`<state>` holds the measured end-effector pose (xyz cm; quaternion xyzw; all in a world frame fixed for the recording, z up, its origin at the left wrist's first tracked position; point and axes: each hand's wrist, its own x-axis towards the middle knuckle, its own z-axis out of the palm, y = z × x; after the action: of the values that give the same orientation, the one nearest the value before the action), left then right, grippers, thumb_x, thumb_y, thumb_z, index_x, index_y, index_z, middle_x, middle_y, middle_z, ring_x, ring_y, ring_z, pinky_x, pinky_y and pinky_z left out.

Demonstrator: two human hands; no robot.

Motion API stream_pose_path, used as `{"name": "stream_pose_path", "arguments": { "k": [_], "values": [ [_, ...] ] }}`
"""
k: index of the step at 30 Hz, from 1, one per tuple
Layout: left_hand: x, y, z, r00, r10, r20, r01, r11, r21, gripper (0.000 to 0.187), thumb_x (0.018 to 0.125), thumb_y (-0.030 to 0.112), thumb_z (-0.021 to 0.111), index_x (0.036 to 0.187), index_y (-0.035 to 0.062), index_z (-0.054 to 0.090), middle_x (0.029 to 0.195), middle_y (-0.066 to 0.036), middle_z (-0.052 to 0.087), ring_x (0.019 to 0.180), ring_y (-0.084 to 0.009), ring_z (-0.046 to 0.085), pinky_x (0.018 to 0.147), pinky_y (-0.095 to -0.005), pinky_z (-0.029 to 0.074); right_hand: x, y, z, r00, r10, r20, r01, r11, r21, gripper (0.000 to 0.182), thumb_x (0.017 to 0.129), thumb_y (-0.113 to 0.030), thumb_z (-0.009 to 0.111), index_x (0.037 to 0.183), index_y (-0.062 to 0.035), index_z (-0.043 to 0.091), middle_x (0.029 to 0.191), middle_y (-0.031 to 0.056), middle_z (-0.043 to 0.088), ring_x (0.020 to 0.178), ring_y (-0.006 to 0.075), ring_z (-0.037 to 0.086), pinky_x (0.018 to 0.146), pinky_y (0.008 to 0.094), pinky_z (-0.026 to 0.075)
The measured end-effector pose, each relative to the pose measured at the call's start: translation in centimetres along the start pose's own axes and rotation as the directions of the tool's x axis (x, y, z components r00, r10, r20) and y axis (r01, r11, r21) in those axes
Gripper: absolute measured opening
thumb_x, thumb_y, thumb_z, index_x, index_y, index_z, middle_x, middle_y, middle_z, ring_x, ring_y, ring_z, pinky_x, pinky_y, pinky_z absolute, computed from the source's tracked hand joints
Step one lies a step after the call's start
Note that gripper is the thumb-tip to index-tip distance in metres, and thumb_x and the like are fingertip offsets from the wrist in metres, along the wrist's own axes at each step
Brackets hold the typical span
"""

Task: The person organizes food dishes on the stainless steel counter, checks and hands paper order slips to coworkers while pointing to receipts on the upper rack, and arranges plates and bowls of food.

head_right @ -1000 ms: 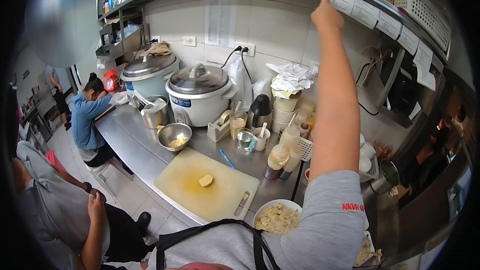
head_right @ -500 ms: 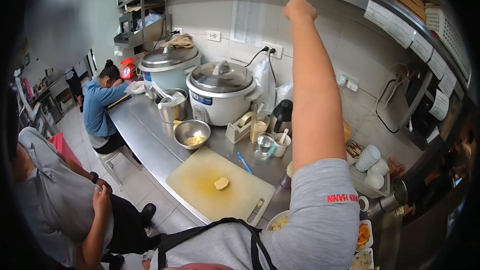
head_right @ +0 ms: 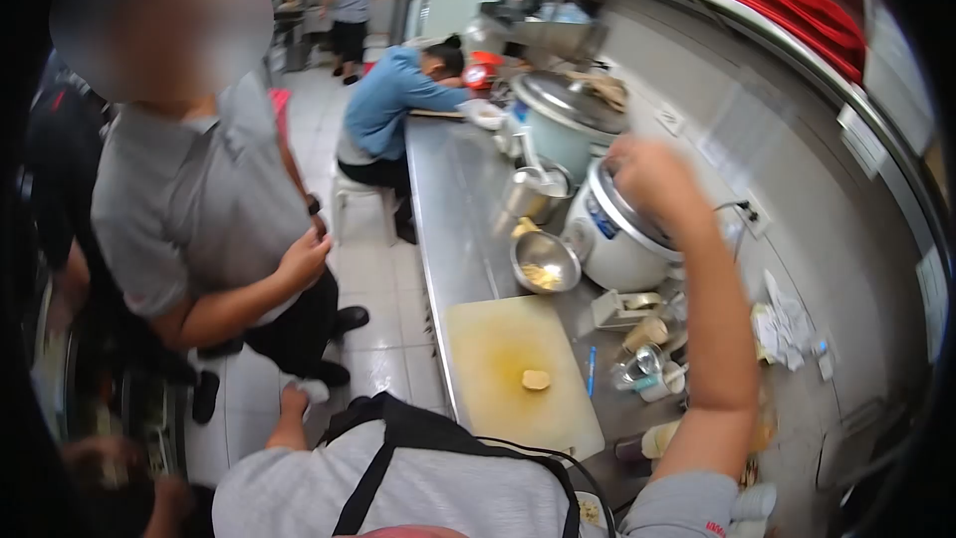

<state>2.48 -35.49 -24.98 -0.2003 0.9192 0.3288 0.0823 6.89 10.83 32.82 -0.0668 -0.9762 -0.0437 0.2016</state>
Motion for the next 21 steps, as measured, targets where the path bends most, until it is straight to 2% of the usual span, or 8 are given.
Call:
{"name": "stream_pose_path", "arguments": {
  "k": [2, 3, 7, 13, 15, 17, 19, 21],
  "values": [
    [0.9, 1.3, 1.4, 0.999, 0.042, 0.001, -0.042, 0.999, -0.033, 0.035, 0.063, 0.015, 0.048, 0.095, 0.0025, 0.052, 0.095, -0.020, 0.053, 0.092, -0.0344, 0.048, 0.078, -0.0379, 0.039, -2.3, -5.3, 6.6, 0.839, -0.122, 0.530, 0.086, 0.992, 0.092, 0.020, 0.064, -0.009, 0.048, 0.080, -0.0099, 0.060, 0.074, 0.0128, 0.058, 0.071, 0.0239, 0.056, 0.066, 0.0333, 0.044],
    [1.3, 1.4, 2.4, 0.996, 0.086, -0.032, -0.089, 0.992, -0.090, 0.034, 0.063, 0.014, 0.048, 0.095, 0.0033, 0.052, 0.094, -0.020, 0.053, 0.092, -0.0344, 0.048, 0.079, -0.0377, 0.039, -3.7, -7.3, 11.8, 0.722, -0.197, 0.664, 0.326, 0.942, -0.075, 0.017, 0.065, -0.008, 0.049, 0.077, -0.0054, 0.060, 0.077, 0.0136, 0.058, 0.073, 0.0259, 0.056, 0.066, 0.0357, 0.044],
    [-1.0, 4.3, 0.5, 0.988, 0.099, 0.119, -0.085, 0.989, -0.119, 0.033, 0.061, 0.014, 0.047, 0.091, -0.0002, 0.053, 0.093, -0.022, 0.053, 0.091, -0.0344, 0.049, 0.079, -0.0374, 0.038, -11.9, -15.3, 23.8, 0.361, -0.385, 0.850, 0.426, 0.878, 0.217, 0.016, 0.062, -0.007, 0.047, 0.071, 0.0005, 0.060, 0.079, 0.0179, 0.057, 0.073, 0.0299, 0.056, 0.063, 0.0374, 0.044],
    [-1.5, 4.2, 0.5, 0.972, 0.195, 0.132, -0.159, 0.956, -0.245, 0.026, 0.061, 0.013, 0.045, 0.080, -0.0014, 0.054, 0.082, -0.022, 0.055, 0.080, -0.0354, 0.052, 0.071, -0.0381, 0.040, -17.2, -18.9, 26.6, 0.276, -0.652, 0.706, 0.133, 0.753, 0.644, 0.023, 0.066, -0.019, 0.048, 0.079, -0.0052, 0.060, 0.079, 0.0148, 0.058, 0.073, 0.0279, 0.055, 0.066, 0.0343, 0.043],
    [-0.4, 4.8, 1.9, 0.958, 0.278, 0.074, -0.235, 0.904, -0.357, 0.023, 0.061, 0.012, 0.044, 0.078, -0.0022, 0.053, 0.071, -0.020, 0.055, 0.069, -0.0343, 0.052, 0.064, -0.0385, 0.041, -16.9, -17.9, 27.8, 0.330, -0.667, 0.668, 0.017, 0.712, 0.702, 0.025, 0.068, -0.022, 0.047, 0.082, -0.0056, 0.060, 0.082, 0.0149, 0.058, 0.075, 0.0276, 0.055, 0.068, 0.0340, 0.042],
    [-1.8, 8.8, 0.6, 0.902, 0.432, 0.009, -0.361, 0.765, -0.534, 0.019, 0.064, 0.009, 0.044, 0.076, -0.0022, 0.052, 0.064, -0.015, 0.053, 0.059, -0.0256, 0.051, 0.055, -0.0340, 0.041, -16.5, -17.4, 29.4, 0.564, -0.530, 0.633, 0.008, 0.770, 0.638, 0.030, 0.071, -0.029, 0.047, 0.086, -0.0059, 0.059, 0.084, 0.0144, 0.058, 0.079, 0.0280, 0.055, 0.071, 0.0349, 0.041],
    [-4.1, 13.8, -2.3, 0.868, 0.444, 0.224, -0.169, 0.687, -0.706, 0.016, 0.066, 0.008, 0.044, 0.077, -0.0008, 0.052, 0.065, -0.008, 0.052, 0.057, -0.0148, 0.049, 0.051, -0.0260, 0.040, -15.8, -17.4, 29.0, 0.725, -0.388, 0.568, -0.104, 0.754, 0.649, 0.034, 0.074, -0.031, 0.049, 0.086, 0.0000, 0.056, 0.076, 0.0135, 0.057, 0.067, 0.0231, 0.055, 0.061, 0.0319, 0.044],
    [-6.5, 17.9, -4.7, 0.753, 0.633, 0.181, -0.223, 0.503, -0.835, 0.016, 0.068, 0.006, 0.044, 0.082, 0.0010, 0.051, 0.068, -0.002, 0.050, 0.057, -0.0082, 0.046, 0.050, -0.0198, 0.038, -15.5, -17.6, 29.1, 0.791, -0.176, 0.586, -0.320, 0.698, 0.641, 0.035, 0.075, -0.033, 0.048, 0.088, -0.0006, 0.055, 0.071, 0.0104, 0.057, 0.061, 0.0173, 0.054, 0.055, 0.0286, 0.044]
  ]
}}
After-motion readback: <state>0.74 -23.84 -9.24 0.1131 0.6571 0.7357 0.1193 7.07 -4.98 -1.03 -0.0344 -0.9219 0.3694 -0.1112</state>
